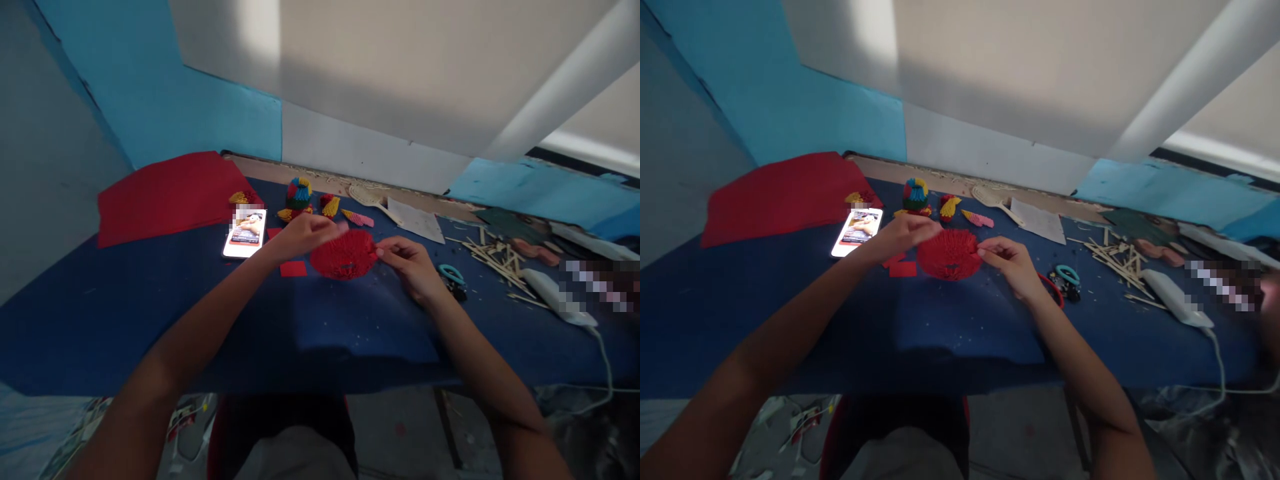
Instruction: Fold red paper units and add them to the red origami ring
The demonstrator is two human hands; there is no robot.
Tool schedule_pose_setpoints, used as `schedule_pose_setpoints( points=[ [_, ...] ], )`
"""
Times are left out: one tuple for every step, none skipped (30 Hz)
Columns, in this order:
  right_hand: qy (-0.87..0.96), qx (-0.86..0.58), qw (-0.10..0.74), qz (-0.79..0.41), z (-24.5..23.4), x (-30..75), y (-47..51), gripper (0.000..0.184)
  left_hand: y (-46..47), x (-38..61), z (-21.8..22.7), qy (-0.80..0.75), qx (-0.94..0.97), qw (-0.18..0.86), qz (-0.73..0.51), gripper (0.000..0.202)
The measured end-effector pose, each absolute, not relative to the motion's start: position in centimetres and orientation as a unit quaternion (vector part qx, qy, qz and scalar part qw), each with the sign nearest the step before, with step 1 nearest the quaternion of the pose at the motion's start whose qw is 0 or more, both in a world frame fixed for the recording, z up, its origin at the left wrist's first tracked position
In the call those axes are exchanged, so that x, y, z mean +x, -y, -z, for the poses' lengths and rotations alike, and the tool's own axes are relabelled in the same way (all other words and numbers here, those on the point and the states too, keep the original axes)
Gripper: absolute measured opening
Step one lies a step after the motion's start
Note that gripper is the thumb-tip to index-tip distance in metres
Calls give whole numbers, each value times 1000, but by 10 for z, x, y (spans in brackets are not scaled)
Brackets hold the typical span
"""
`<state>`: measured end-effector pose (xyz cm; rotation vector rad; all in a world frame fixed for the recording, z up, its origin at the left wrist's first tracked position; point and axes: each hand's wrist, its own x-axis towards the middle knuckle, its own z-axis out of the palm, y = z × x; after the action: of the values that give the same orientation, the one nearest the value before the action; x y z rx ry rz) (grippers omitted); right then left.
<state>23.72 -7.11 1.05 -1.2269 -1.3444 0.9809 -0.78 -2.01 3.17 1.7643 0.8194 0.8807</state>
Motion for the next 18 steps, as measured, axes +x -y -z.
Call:
schedule_pose_setpoints(
  points=[
    [580,-507,504,-390,-15,231,75,24,22,-9,-33,-328,743,466,-351,36],
    [603,-503,496,-371,-19,225,79,23,24,-10,-35,-318,754,465,-338,32],
    [624,-498,487,-354,-23,220,82,21,25,-11,-35,-309,758,473,-325,30],
    [643,-493,478,-339,-27,214,85,19,25,-12,-35,-302,760,480,-317,31],
    [658,-489,468,-329,-30,209,87,18,25,-12,-35,-296,765,481,-310,32],
    [671,-484,459,-323,-33,205,89,17,24,-13,-35,-291,772,476,-305,33],
    [682,-480,451,-320,-35,202,90,16,24,-14,-35,-287,781,467,-301,34],
    [690,-476,445,-316,-37,200,91,15,23,-14,-35,-286,789,457,-296,35],
    [695,-474,444,-310,-39,199,91,14,23,-14,-35,-286,794,450,-292,34],
    [695,-476,448,-300,-41,200,91,13,24,-14,-35,-285,796,448,-290,33],
    [689,-481,458,-289,-42,201,90,12,25,-13,-36,-282,796,451,-289,30],
    [679,-486,471,-284,-44,204,88,12,26,-13,-37,-277,795,456,-291,27],
    [665,-489,486,-287,-46,206,86,14,27,-13,-38,-270,793,460,-294,26],
    [650,-487,500,-300,-47,209,83,16,28,-12,-38,-263,792,462,-298,27],
    [635,-480,512,-322,-49,212,80,18,29,-12,-38,-260,792,462,-302,28],
    [623,-470,518,-349,-49,215,76,21,29,-11,-38,-260,792,460,-305,29],
    [615,-460,518,-377,-49,217,73,23,29,-11,-37,-262,792,457,-307,30],
    [608,-454,513,-401,-49,218,69,25,29,-10,-36,-265,792,455,-308,30]
  ],
)
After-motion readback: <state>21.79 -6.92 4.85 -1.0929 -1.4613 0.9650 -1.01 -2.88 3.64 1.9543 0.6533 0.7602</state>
